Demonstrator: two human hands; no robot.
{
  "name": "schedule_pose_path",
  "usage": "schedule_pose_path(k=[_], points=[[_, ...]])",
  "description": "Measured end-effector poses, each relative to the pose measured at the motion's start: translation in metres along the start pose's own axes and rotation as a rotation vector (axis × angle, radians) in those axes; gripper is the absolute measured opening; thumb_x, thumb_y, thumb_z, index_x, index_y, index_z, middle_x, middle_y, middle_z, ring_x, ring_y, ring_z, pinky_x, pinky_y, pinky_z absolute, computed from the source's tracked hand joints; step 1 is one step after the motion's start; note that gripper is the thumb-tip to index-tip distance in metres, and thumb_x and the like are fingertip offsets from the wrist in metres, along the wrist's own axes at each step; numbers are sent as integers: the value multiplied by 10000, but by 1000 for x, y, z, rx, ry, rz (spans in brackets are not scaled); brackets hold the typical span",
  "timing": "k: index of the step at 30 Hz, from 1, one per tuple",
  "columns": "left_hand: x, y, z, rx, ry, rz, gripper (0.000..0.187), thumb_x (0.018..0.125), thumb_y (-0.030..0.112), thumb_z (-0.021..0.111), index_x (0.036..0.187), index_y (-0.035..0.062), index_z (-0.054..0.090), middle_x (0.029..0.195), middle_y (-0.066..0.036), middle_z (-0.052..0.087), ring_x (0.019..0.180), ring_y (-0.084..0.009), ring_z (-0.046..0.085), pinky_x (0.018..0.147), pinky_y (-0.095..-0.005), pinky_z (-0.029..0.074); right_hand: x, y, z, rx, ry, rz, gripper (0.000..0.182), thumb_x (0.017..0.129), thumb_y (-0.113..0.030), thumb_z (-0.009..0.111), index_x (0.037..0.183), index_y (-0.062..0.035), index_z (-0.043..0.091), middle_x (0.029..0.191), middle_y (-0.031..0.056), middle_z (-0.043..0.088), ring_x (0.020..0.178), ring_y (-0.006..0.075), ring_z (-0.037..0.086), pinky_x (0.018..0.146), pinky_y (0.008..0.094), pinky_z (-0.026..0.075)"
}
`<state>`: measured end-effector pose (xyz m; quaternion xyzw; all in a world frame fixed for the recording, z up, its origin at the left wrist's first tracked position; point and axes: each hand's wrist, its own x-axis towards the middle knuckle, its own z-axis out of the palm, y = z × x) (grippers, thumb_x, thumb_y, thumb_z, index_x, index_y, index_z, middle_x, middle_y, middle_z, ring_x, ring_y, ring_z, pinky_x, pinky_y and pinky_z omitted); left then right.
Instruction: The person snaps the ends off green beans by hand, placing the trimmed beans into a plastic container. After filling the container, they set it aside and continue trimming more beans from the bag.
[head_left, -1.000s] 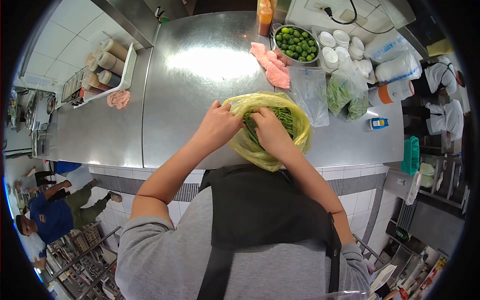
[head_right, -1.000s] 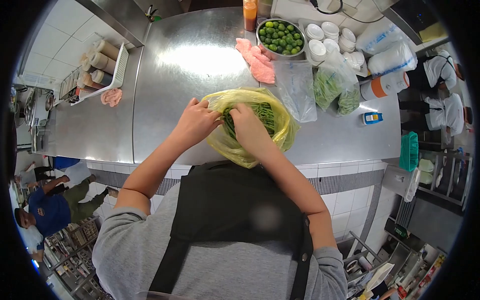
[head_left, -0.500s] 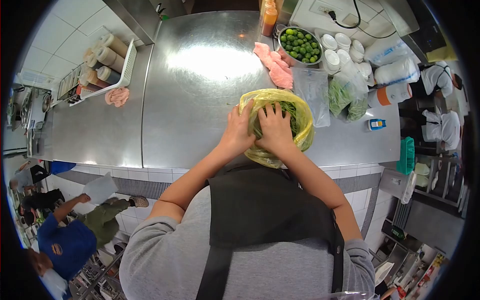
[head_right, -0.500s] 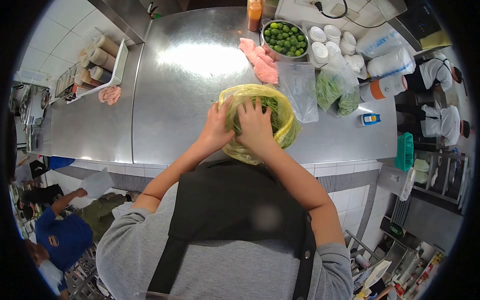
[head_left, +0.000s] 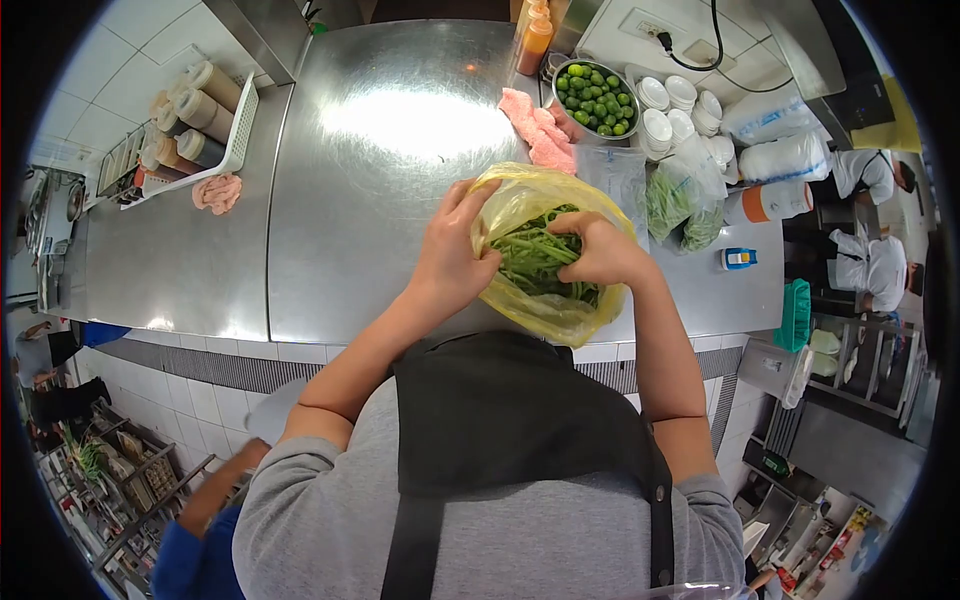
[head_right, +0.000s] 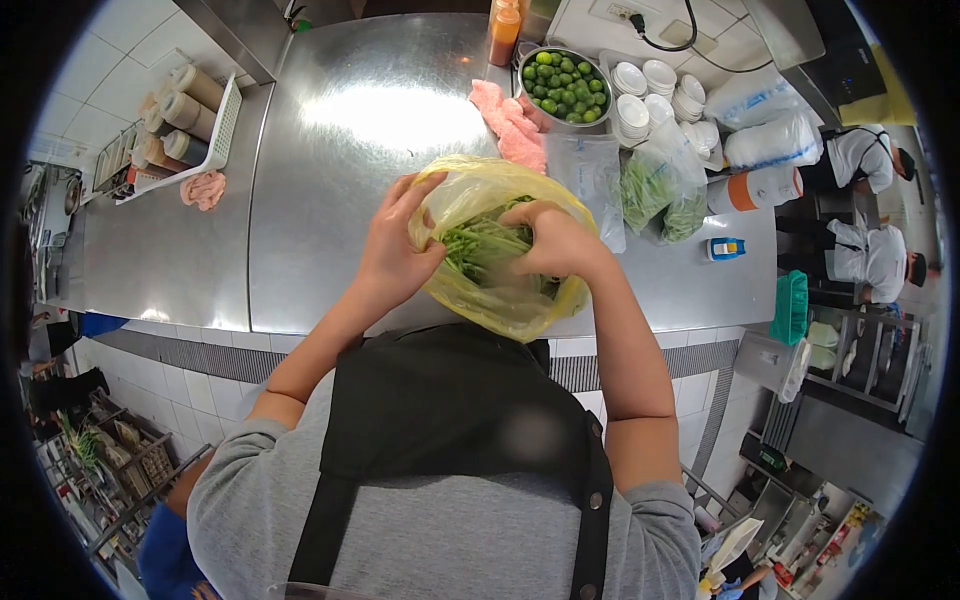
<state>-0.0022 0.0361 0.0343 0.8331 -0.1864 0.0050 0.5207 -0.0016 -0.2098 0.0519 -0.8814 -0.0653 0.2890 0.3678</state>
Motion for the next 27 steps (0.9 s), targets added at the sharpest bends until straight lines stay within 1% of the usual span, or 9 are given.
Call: schedule_pose_path(k=[5,8,10,13,17,19,23,25,27], points=[[1,-1,3,-26,-40,12,739,679,-97,602,1403,27,529,1318,-186,539,899,-251,606,862,-355,522,32,26,27,-280,132,-122,692,673,-137,833,1313,-28,593,1215,176,669,1128,360,629,986,413,488],[4,4,-7,-41,-48,-14,744,685,-95,631,1411,23,513,1319,-188,538,921,-257,599,901,-360,513,25,7,16,-407,114,112,717,729,-231,813,1381,-89,552,1252,171,647,1205,357,583,1049,406,448],[6,1,-11,-33,-12,-1,745,689,-82,679,1407,18,509,1344,-197,530,996,-279,606,945,-367,501,10,0,14,-226,305,-66,674,732,-205,840,1329,-45,571,1272,194,638,1180,384,592,987,428,478],[5,-1,-9,-78,48,8,741,697,-45,733,1401,28,513,1390,-197,515,1144,-321,572,1012,-404,461,-5,5,29,-223,550,-25,553,759,-146,809,1263,-35,611,1232,190,659,1172,374,602,973,422,482],[9,13,0,201,39,145,666,715,-22,751,1351,55,569,1428,-192,500,1284,-353,488,1061,-437,412,-4,30,40,-88,554,-129,382,777,-88,778,1132,2,669,1170,179,676,1117,354,624,947,402,489],[9,26,4,336,78,190,513,736,-5,759,1232,73,657,1445,-174,491,1333,-353,423,1097,-458,360,-8,35,36,-82,319,-110,213,817,-96,701,1014,-19,721,1110,149,681,1046,369,635,920,411,507],[9,35,5,299,197,341,329,763,-32,744,1075,66,716,1400,-154,538,1209,-297,545,997,-401,460,-12,27,33,-28,391,-151,147,808,-89,709,936,-18,723,1068,140,678,1030,360,632,926,418,495],[4,32,8,-68,96,217,218,792,-53,730,985,47,718,1324,-143,595,1004,-223,640,838,-315,532,-13,21,31,-38,416,-245,151,802,-115,733,925,-29,724,1068,125,672,1061,349,620,947,419,480],[4,31,10,-78,-10,76,195,802,-59,723,970,40,712,1303,-153,607,968,-209,666,790,-292,542,-10,17,37,-7,426,-222,147,794,-117,744,913,-34,723,1076,116,667,1080,343,610,955,424,472]])
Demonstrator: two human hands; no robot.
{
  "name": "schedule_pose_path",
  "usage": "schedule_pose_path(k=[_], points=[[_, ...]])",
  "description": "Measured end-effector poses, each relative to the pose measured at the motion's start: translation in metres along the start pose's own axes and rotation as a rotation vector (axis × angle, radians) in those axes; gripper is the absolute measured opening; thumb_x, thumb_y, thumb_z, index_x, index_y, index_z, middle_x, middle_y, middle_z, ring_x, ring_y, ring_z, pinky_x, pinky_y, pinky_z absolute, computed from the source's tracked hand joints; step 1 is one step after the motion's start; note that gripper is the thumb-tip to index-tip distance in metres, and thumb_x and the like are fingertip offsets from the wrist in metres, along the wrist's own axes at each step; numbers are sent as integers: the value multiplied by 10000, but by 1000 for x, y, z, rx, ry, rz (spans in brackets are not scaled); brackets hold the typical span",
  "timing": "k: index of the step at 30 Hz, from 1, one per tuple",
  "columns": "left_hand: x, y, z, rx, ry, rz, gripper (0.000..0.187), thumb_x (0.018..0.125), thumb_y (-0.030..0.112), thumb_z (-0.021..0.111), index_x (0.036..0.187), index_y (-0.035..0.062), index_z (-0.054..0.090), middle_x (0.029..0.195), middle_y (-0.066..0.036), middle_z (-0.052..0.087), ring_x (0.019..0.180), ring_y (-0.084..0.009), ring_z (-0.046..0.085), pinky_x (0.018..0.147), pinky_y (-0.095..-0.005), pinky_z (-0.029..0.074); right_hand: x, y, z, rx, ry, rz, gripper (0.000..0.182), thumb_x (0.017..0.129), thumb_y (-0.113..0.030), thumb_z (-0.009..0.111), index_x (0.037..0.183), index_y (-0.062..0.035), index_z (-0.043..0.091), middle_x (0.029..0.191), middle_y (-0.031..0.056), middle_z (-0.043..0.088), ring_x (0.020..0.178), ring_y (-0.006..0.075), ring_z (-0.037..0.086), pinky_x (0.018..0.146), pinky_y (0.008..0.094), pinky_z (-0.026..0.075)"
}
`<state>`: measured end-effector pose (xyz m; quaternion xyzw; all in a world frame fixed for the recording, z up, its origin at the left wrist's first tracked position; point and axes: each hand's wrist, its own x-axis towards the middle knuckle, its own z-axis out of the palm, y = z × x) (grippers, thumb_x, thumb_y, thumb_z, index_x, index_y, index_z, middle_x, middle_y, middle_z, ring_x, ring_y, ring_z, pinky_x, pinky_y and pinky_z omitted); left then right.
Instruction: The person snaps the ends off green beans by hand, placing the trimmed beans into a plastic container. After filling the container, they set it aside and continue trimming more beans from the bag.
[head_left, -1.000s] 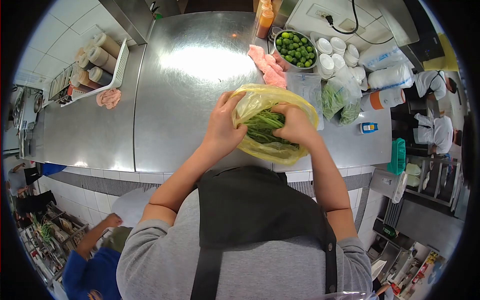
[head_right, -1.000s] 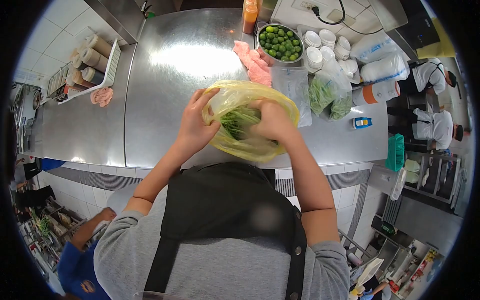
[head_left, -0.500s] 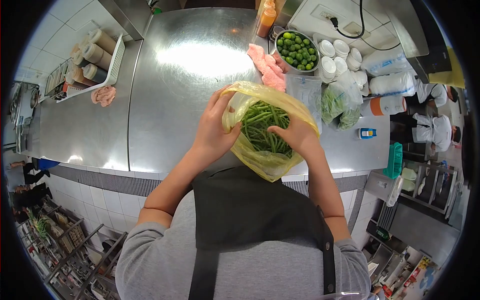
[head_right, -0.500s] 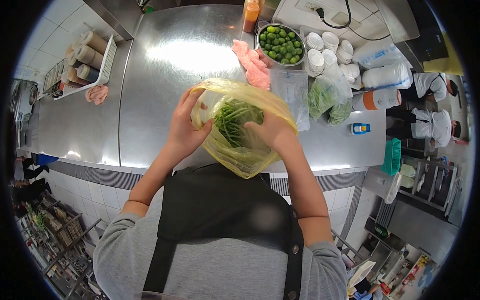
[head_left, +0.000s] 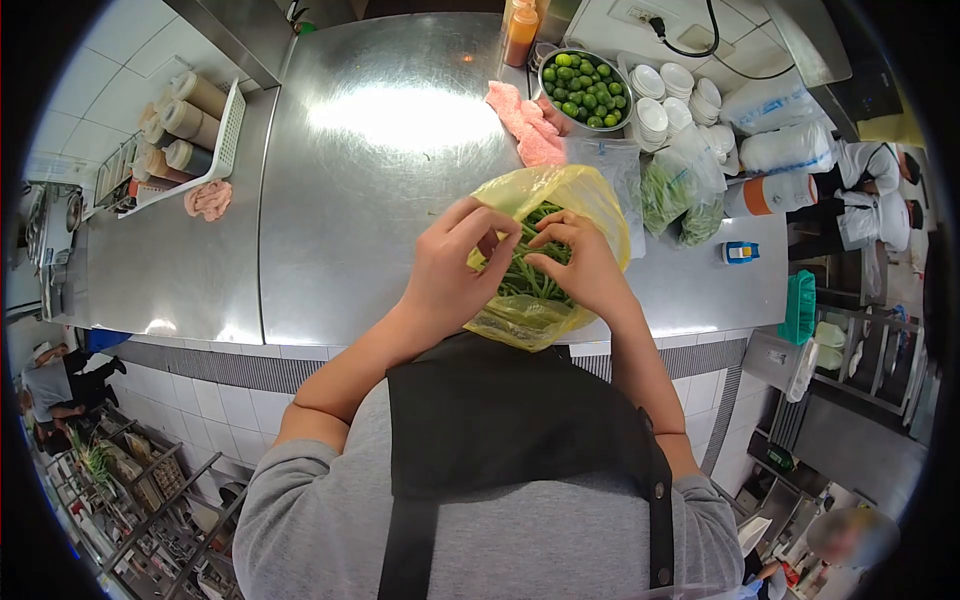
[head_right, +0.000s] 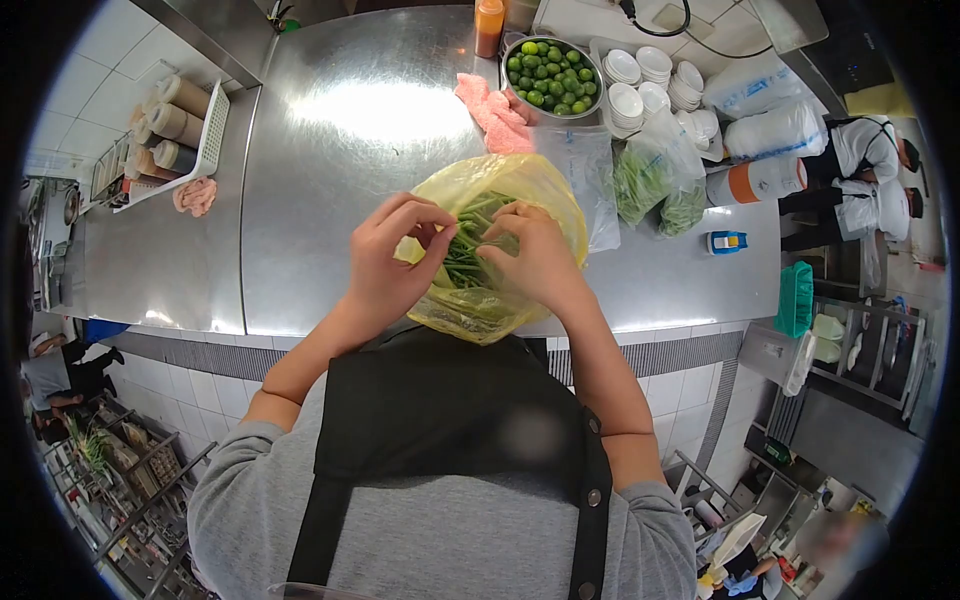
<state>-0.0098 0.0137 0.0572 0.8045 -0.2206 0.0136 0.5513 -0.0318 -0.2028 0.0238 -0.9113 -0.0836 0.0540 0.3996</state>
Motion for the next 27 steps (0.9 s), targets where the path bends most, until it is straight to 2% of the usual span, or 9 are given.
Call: schedule_pose_path(k=[1,5,7,11,13,17,19,23,27], points=[[1,-1,1,-19,-101,-143,173,812,-64,717,955,34,705,1282,-162,620,932,-195,692,741,-268,552,1,-2,4,20,14,32,143,787,-119,755,901,-39,722,1085,108,662,1100,337,600,963,428,464],[-4,-17,11,9,-147,-199,152,820,-48,716,955,19,700,1255,-183,636,1068,-246,689,821,-320,562,-1,2,17,-33,47,-7,136,780,-107,763,891,-45,716,1120,103,657,1127,327,590,963,431,461],[-4,-18,11,298,46,72,192,843,-51,679,1023,13,695,1210,-182,666,1175,-290,656,898,-386,551,-6,-5,17,-117,72,4,133,778,-91,764,887,-47,703,1127,98,654,1144,318,582,969,438,454],[3,-25,9,252,86,82,282,866,-62,627,1133,11,679,1171,-169,689,1183,-276,645,947,-408,522,-10,-6,13,-77,111,-144,124,785,-74,753,891,-49,692,1116,100,661,1105,318,610,952,420,469],[4,-17,6,-166,135,-96,385,865,-94,585,1229,14,652,1150,-142,693,1082,-214,656,899,-358,517,-13,-11,9,239,158,-109,110,803,-52,744,896,-39,687,1070,104,682,1049,278,645,914,379,492],[1,-13,4,-277,159,35,341,875,-76,633,1204,1,675,1108,-108,695,943,-143,631,824,-277,495,-22,-16,2,421,238,-51,110,824,-54,755,905,-26,687,983,92,705,955,203,673,864,325,505],[0,-12,10,-301,-85,-41,280,875,-16,716,1155,-7,703,1078,-86,696,878,-107,602,790,-238,475,-27,-17,2,581,208,100,123,842,-67,766,919,-12,688,920,65,712,904,135,665,842,293,501],[-5,-22,24,-514,-132,-201,197,874,35,769,1063,-17,745,990,-65,731,886,-97,631,790,-250,502,-29,-22,1,469,97,90,150,866,-47,762,981,-18,670,959,32,696,948,124,650,913,294,486],[-1,-19,26,-759,-124,-305,149,879,28,765,1022,-13,759,942,-60,740,863,-97,648,788,-258,525,-23,-28,-5,631,281,40,120,868,-71,755,941,-8,682,942,34,704,903,106,646,854,280,491]])
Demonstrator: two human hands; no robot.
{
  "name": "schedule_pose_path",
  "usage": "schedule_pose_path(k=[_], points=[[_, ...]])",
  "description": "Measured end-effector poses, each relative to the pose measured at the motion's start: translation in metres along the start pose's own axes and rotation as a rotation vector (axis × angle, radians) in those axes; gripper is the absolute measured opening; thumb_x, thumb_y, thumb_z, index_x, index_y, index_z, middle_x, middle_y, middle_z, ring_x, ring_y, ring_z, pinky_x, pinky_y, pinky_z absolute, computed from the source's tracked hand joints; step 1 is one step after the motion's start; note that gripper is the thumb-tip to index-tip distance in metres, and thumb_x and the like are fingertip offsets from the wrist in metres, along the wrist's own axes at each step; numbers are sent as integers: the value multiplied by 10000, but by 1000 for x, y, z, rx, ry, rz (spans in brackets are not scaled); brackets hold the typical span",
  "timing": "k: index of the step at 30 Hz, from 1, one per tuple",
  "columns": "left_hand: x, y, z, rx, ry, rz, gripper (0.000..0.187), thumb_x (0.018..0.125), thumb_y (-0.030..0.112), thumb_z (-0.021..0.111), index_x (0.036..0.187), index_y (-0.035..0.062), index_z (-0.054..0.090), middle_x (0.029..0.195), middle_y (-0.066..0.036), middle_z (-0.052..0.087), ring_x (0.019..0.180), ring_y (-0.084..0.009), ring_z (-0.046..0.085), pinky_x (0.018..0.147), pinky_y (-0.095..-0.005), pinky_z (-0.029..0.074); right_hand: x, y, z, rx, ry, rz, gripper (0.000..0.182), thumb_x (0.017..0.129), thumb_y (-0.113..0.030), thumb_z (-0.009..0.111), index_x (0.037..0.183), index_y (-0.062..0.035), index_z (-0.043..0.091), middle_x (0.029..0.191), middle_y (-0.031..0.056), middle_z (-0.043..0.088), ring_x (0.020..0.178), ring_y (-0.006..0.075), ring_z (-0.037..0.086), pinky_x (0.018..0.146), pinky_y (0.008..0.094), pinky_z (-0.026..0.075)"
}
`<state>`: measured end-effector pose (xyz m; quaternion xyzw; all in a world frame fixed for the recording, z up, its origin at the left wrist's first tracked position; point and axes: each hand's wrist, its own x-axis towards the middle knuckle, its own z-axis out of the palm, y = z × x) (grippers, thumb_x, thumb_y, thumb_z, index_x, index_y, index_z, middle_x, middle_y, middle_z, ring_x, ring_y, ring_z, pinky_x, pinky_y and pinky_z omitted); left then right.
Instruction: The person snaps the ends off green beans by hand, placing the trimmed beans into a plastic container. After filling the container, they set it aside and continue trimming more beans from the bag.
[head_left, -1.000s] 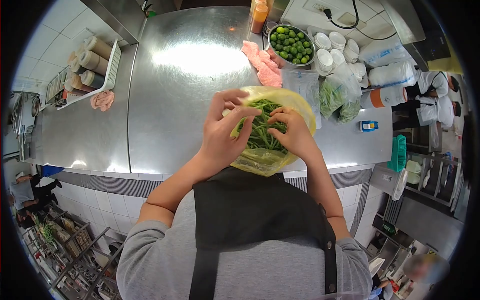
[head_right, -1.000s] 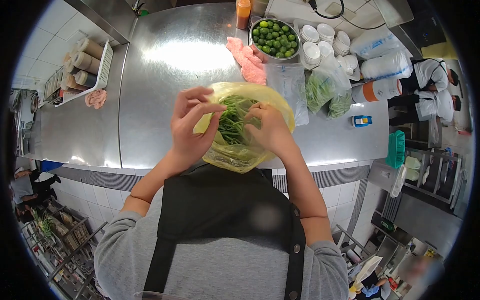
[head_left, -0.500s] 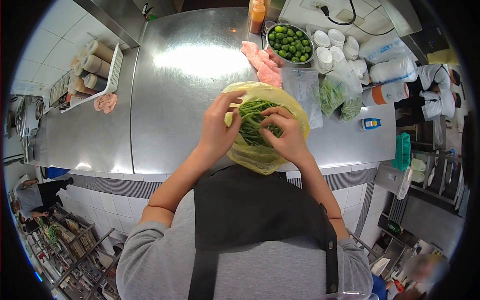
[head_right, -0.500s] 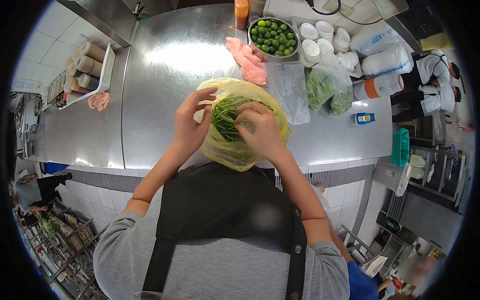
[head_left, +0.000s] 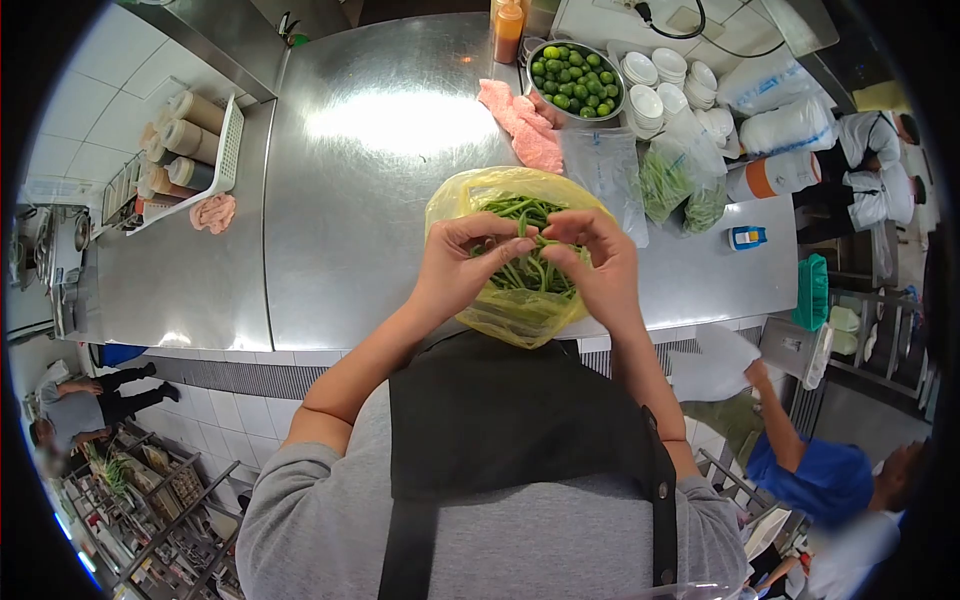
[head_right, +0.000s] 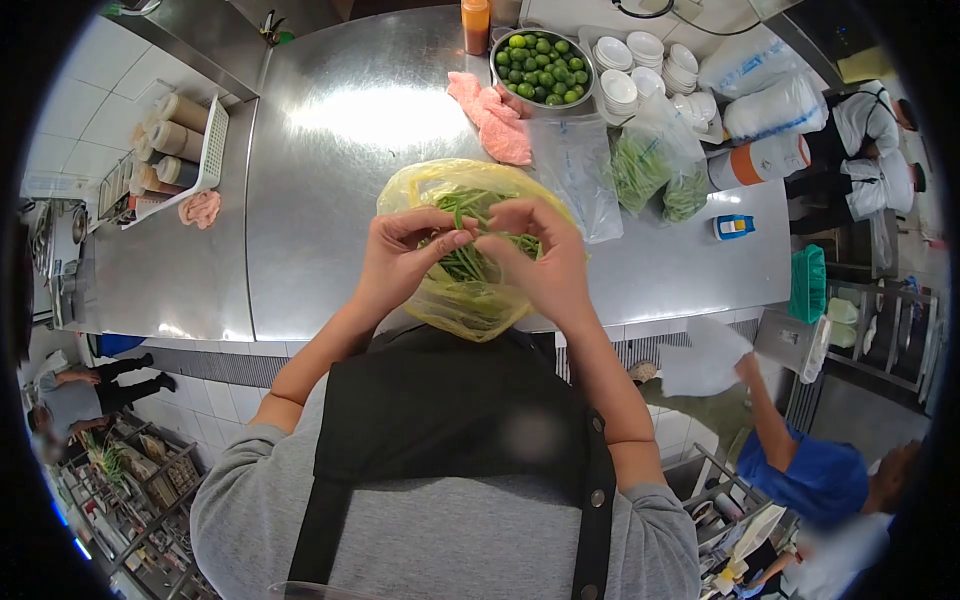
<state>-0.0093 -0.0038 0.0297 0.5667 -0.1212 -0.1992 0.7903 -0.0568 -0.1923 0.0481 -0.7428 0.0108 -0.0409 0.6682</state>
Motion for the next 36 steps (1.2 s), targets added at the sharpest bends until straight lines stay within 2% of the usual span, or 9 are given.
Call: schedule_pose_path(k=[2,8,10,14,23,26,28,31,36], points=[[-2,0,0,206,-35,28,132,882,38,767,1006,-8,763,923,-54,739,850,-89,652,781,-257,538,5,-4,-3,106,125,24,110,854,-81,758,901,-8,691,920,34,714,859,101,648,813,279,498],[-4,-8,4,351,-59,13,124,892,52,763,995,-17,760,892,-37,736,829,-66,644,747,-235,541,11,-5,-1,-113,-74,-61,61,836,-34,735,871,-16,688,856,64,679,846,163,634,768,307,495],[-3,-7,1,352,-38,-26,130,893,56,764,995,-24,758,882,-38,737,805,-64,641,731,-234,542,14,-6,9,-455,78,-381,69,823,3,722,863,-14,669,818,102,627,804,251,622,724,350,490],[-1,-9,-8,308,0,-79,158,893,72,772,993,-48,751,857,-50,738,754,-62,638,685,-227,543,15,8,22,-607,188,-567,95,817,23,718,873,-14,651,826,122,597,785,302,599,700,387,484],[4,-3,-33,386,154,-89,155,895,73,765,982,-54,749,827,-77,742,748,-85,668,676,-226,545,7,10,13,-482,299,-482,112,837,31,706,929,-1,651,887,112,629,792,289,628,695,380,504],[7,7,-45,193,160,21,147,908,60,740,999,-55,743,850,-106,753,759,-107,691,692,-236,559,7,9,4,-485,93,-335,128,852,6,705,974,-2,668,910,115,652,816,287,652,743,368,527],[9,14,-47,114,183,29,145,924,57,719,1024,-46,736,885,-129,758,788,-131,712,709,-246,569,5,14,4,-544,-211,-317,191,869,-61,727,1045,-3,683,939,119,675,855,270,681,782,347,546],[12,16,-52,-8,275,46,147,941,70,702,1054,-18,737,922,-129,757,842,-154,728,726,-248,573,-4,5,20,-280,-250,-33,266,875,-126,750,1099,2,687,982,126,690,911,238,695,812,327,556],[12,22,-50,-79,305,80,135,942,58,695,1051,-10,738,944,-114,756,878,-169,734,729,-247,579,-4,2,36,-106,-266,-2,320,879,-156,762,1132,20,675,1002,128,696,892,200,696,818,306,550]])
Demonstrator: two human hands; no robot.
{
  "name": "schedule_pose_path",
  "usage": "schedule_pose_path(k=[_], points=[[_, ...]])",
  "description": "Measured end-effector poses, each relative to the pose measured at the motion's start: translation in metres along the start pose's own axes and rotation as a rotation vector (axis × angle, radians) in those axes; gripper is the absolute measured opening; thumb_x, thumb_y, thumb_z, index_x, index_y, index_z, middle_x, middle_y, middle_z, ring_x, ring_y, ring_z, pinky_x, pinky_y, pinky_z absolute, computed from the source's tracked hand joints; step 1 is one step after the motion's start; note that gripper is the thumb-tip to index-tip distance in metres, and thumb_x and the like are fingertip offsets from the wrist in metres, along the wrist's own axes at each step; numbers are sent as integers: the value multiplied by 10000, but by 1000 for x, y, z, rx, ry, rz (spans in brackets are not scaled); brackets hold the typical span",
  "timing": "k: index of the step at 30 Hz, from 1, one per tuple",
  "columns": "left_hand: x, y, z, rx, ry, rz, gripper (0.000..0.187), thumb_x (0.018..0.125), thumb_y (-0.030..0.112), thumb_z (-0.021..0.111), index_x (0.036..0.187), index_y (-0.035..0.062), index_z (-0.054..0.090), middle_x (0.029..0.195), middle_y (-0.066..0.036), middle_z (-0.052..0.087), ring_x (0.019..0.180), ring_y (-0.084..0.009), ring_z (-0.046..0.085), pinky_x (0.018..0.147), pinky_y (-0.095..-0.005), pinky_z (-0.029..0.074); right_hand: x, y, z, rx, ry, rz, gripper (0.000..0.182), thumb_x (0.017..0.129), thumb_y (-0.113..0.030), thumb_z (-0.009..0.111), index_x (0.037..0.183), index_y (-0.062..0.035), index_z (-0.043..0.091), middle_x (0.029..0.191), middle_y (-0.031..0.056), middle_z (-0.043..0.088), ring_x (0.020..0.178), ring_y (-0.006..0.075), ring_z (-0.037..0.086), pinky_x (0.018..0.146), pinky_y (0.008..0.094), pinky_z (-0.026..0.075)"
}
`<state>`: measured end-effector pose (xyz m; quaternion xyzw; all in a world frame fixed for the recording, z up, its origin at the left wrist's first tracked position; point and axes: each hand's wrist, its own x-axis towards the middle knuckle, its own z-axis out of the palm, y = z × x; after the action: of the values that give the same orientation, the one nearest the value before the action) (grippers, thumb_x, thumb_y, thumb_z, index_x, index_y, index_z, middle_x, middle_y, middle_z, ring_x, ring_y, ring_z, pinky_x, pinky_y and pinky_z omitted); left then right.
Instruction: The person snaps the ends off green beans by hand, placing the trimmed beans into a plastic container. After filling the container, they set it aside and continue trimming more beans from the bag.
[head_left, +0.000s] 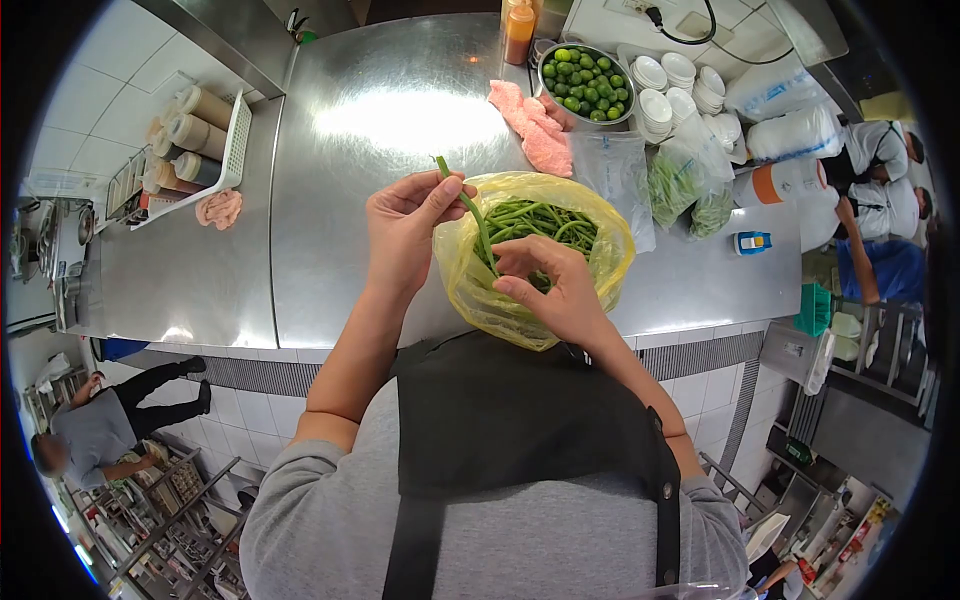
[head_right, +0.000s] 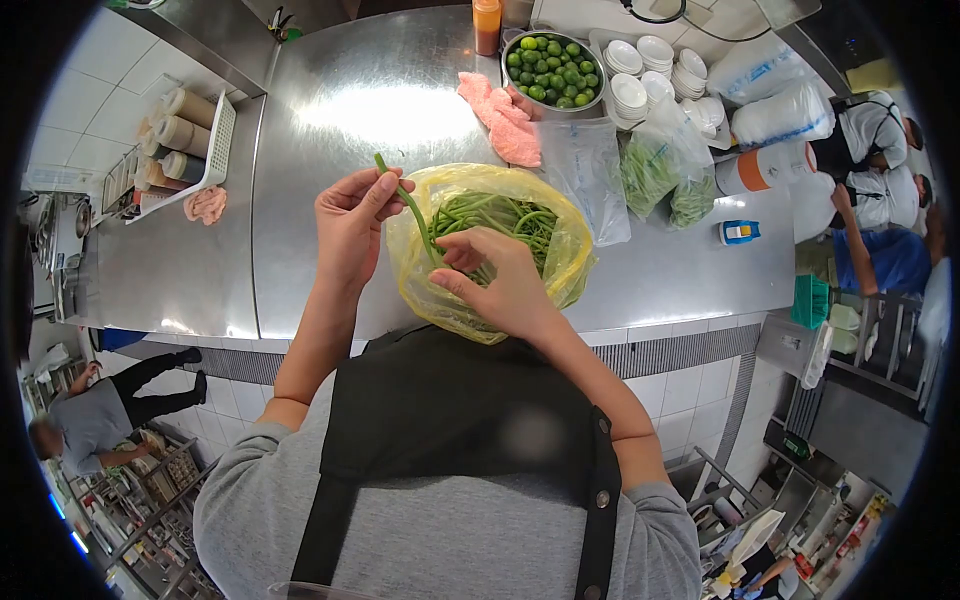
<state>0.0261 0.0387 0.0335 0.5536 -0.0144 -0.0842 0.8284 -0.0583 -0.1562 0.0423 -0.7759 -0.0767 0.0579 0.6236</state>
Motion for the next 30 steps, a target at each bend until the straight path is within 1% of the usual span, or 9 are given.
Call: schedule_pose_path(k=[4,8,14,18,20,22,24,26,30], points=[[-1,-1,0,-8,42,14,130,943,46,690,1052,-9,735,969,-106,753,912,-178,736,731,-250,584,0,7,8,410,34,43,255,882,-122,749,1069,40,687,936,122,700,802,183,676,770,289,533],[-4,-1,3,-11,26,21,132,949,58,687,1050,-13,732,962,-113,752,901,-176,736,732,-248,583,2,9,5,103,100,137,162,890,-63,722,1004,49,702,877,105,696,783,169,651,740,300,516],[-4,-7,7,-130,73,-47,174,981,86,649,1102,-30,696,988,-146,741,884,-194,734,755,-276,599,-2,-2,-6,113,399,-343,112,872,62,689,973,30,722,877,87,688,803,154,643,713,291,502],[6,-5,-1,-171,170,0,169,1002,111,618,1097,-24,655,980,-132,722,900,-210,727,801,-318,607,3,6,-25,164,457,-206,178,854,68,690,1025,33,726,982,107,682,837,185,656,789,298,519],[3,3,3,-223,74,34,131,985,66,599,1078,-16,638,950,-108,710,834,-186,708,764,-300,582,10,21,-28,-397,201,-172,231,826,13,731,1058,19,723,1042,120,659,867,243,667,822,340,532],[2,-11,-13,-176,-59,-34,119,953,45,611,1052,-9,649,950,-94,705,827,-162,685,752,-290,559,9,27,-19,-456,186,-102,262,837,7,732,1098,3,716,1059,95,642,867,202,655,778,286,526],[-2,-15,-15,-130,-191,-100,114,921,24,622,1026,-2,659,950,-79,700,819,-138,661,740,-279,535,13,19,-5,-285,310,29,272,816,-31,742,1087,-18,717,1042,124,659,879,309,670,811,386,529],[-13,-6,11,707,-228,-136,117,871,8,650,983,-2,686,975,-74,705,783,-105,617,711,-275,501,20,30,0,-266,294,27,250,816,-38,747,1064,-15,719,989,123,674,865,300,674,804,378,530],[-11,-35,10,951,-300,402,203,827,37,751,1026,5,725,1000,-107,730,745,-230,683,686,-319,531,20,36,-4,-181,255,0,180,822,-52,758,991,-4,725,846,107,706,829,246,692,783,338,533]])
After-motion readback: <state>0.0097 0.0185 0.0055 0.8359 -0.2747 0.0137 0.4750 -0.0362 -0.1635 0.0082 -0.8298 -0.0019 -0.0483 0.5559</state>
